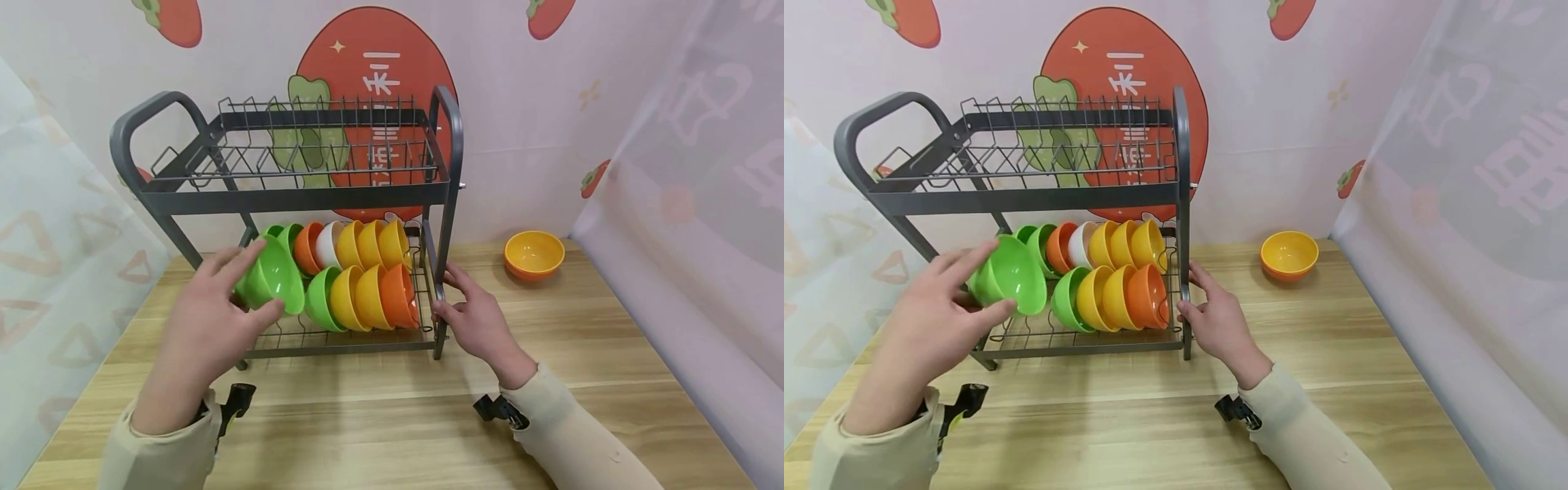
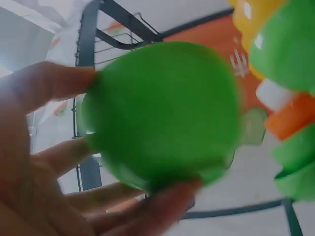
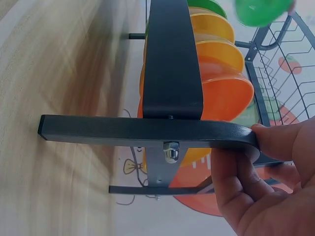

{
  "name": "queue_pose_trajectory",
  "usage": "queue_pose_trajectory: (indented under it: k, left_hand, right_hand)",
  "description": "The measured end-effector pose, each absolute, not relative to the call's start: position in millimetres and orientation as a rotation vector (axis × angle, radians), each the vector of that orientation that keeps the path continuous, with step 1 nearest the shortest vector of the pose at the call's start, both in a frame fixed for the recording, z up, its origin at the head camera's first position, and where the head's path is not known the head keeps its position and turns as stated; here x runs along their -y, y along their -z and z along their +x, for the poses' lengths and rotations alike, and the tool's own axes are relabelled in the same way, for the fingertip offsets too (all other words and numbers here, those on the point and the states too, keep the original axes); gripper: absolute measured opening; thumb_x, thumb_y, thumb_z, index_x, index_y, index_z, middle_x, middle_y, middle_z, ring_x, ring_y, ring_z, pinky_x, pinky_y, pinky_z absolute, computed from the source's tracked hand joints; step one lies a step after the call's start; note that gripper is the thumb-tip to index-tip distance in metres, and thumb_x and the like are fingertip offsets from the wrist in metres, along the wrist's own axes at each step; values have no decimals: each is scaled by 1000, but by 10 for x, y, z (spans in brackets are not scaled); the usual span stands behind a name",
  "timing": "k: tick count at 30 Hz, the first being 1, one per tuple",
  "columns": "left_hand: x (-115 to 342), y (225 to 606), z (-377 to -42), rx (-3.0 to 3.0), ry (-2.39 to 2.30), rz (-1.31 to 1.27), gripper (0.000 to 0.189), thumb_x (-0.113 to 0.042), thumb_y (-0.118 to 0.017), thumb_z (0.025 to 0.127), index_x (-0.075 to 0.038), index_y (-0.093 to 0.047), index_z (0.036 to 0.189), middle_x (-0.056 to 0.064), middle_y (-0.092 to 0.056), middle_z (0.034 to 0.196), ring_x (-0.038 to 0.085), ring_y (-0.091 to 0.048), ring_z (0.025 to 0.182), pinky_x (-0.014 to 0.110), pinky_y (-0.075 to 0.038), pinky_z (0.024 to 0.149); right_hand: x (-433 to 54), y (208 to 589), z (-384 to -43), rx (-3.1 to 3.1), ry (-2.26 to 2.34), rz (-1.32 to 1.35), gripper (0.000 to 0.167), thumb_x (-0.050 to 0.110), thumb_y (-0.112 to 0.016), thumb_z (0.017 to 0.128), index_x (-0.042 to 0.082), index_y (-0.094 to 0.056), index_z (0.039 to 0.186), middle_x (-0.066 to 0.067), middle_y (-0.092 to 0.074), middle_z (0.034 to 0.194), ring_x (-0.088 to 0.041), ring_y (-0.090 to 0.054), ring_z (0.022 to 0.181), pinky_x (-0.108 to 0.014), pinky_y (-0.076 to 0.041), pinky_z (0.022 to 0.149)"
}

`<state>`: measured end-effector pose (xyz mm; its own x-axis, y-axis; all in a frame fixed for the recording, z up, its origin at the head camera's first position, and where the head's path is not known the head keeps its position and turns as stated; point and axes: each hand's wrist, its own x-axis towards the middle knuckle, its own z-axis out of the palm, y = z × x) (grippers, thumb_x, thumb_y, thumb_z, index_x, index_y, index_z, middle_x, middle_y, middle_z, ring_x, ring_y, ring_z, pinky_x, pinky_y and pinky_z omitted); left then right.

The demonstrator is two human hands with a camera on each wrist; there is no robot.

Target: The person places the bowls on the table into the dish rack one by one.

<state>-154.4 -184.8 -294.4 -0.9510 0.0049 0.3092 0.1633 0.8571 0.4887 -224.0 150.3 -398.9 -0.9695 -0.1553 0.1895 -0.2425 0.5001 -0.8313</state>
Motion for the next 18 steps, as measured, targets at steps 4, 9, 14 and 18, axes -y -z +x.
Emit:
queue_pose_trajectory:
  k: [4,9,14,18]
  left_hand:
    - [1845,3056,-1630,2903,567,-115,80,-27,-70,81,-22,-39,155,26,-33,151,52,-50,111,56,-47,75]
    - [1819,3244,-1786,2981,560,-158,77,-20,-68,81,-18,-42,153,28,-32,151,51,-47,120,64,-46,83]
    - [1819,3425,-1941,3022,621,-211,77,-18,-71,82,-18,-42,154,26,-30,153,51,-47,123,56,-50,78]
    - [1821,3554,-2030,3030,667,-249,78,-18,-73,83,-19,-41,154,24,-29,155,49,-51,119,49,-51,74]
  right_hand:
    - [-1505,3981,-2242,2647,-1497,347,70,15,-68,96,18,-33,157,-12,-53,143,-11,-70,68,-33,-44,47]
    - [-1504,3980,-2237,2644,-1504,345,70,15,-68,96,17,-33,157,-12,-52,143,-12,-70,68,-32,-44,46]
    - [-1506,3992,-2243,2642,-1503,347,70,16,-68,97,18,-33,157,-11,-52,144,-12,-70,69,-32,-43,45]
    - [-1513,4001,-2244,2639,-1506,350,70,16,-68,97,17,-33,157,-11,-52,144,-12,-70,70,-32,-43,46]
